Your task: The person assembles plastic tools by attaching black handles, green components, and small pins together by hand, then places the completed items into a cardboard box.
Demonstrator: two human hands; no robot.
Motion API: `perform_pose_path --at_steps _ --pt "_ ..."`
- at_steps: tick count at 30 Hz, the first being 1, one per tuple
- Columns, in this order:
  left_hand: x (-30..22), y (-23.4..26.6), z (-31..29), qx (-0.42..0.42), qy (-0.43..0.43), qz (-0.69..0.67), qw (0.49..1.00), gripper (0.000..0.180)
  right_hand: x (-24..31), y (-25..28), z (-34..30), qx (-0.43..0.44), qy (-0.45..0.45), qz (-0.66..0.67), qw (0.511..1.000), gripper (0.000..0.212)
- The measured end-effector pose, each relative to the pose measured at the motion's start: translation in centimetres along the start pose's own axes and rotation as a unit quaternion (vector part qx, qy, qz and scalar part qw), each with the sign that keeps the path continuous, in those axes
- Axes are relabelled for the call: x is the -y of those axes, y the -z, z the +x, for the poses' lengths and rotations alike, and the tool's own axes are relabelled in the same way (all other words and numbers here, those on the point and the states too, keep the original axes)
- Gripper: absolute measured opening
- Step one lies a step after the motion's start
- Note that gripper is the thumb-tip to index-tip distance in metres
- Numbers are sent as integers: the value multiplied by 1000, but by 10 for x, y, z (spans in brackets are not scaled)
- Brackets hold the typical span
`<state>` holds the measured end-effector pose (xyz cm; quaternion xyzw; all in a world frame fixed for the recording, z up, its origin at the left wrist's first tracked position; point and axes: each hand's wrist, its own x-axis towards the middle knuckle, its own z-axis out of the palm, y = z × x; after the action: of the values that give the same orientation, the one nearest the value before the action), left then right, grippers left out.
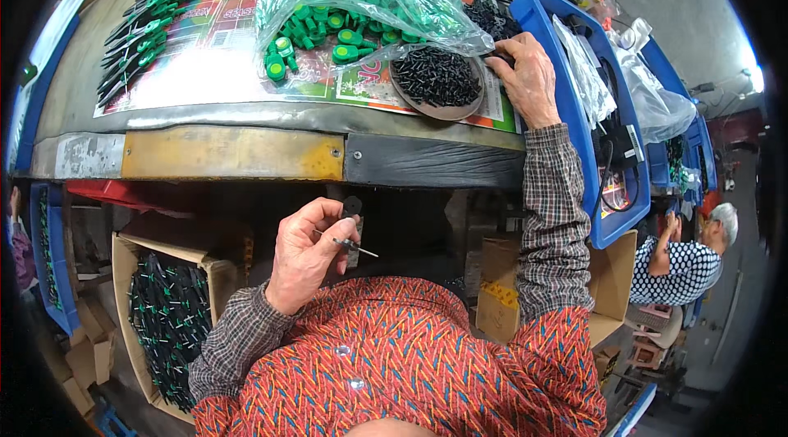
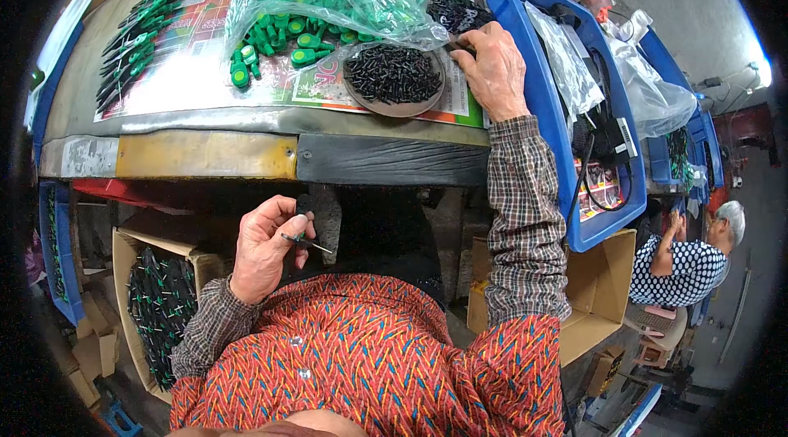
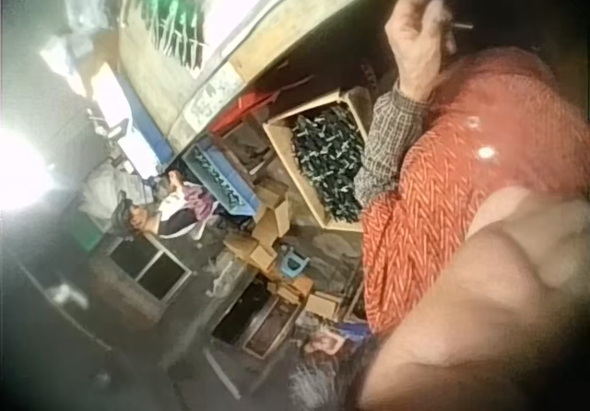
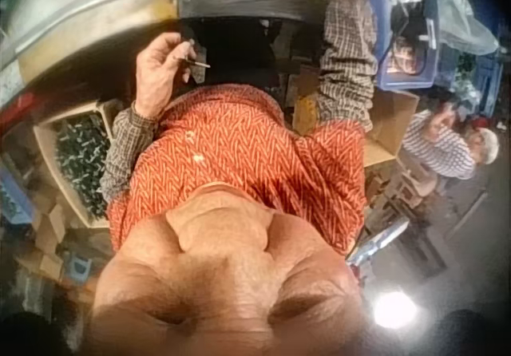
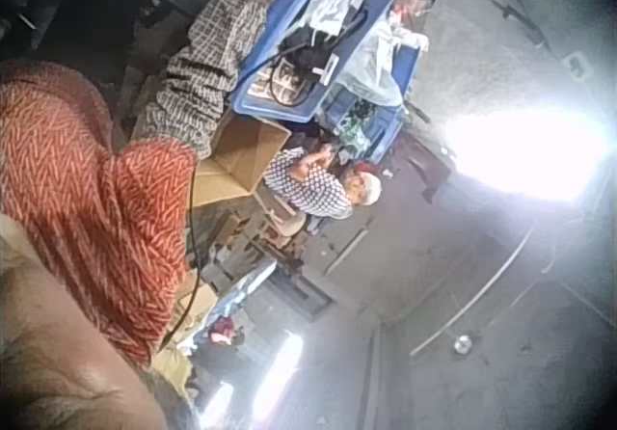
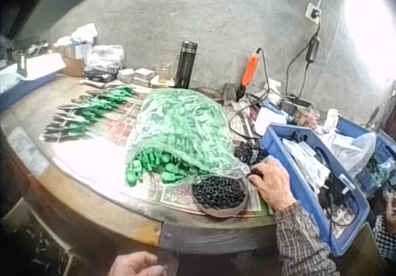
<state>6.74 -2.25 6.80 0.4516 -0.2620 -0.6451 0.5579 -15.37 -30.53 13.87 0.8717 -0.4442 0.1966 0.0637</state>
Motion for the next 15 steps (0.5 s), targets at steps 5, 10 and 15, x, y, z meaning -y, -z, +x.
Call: perform_pose_path --at_steps 5,10,15 --pt "-4 -2 -2 -4 15 10 1000 16 1 -4 3 0 -10 112 994 14" --pt "-8 -4 -7 -4 7 21 1000 20 -1 2 1 -52 -4 144 988 12" --pt "-4 -2 -12 -17 -2 2 1000 18 34 22 -20 -75 -15 206 976 15"
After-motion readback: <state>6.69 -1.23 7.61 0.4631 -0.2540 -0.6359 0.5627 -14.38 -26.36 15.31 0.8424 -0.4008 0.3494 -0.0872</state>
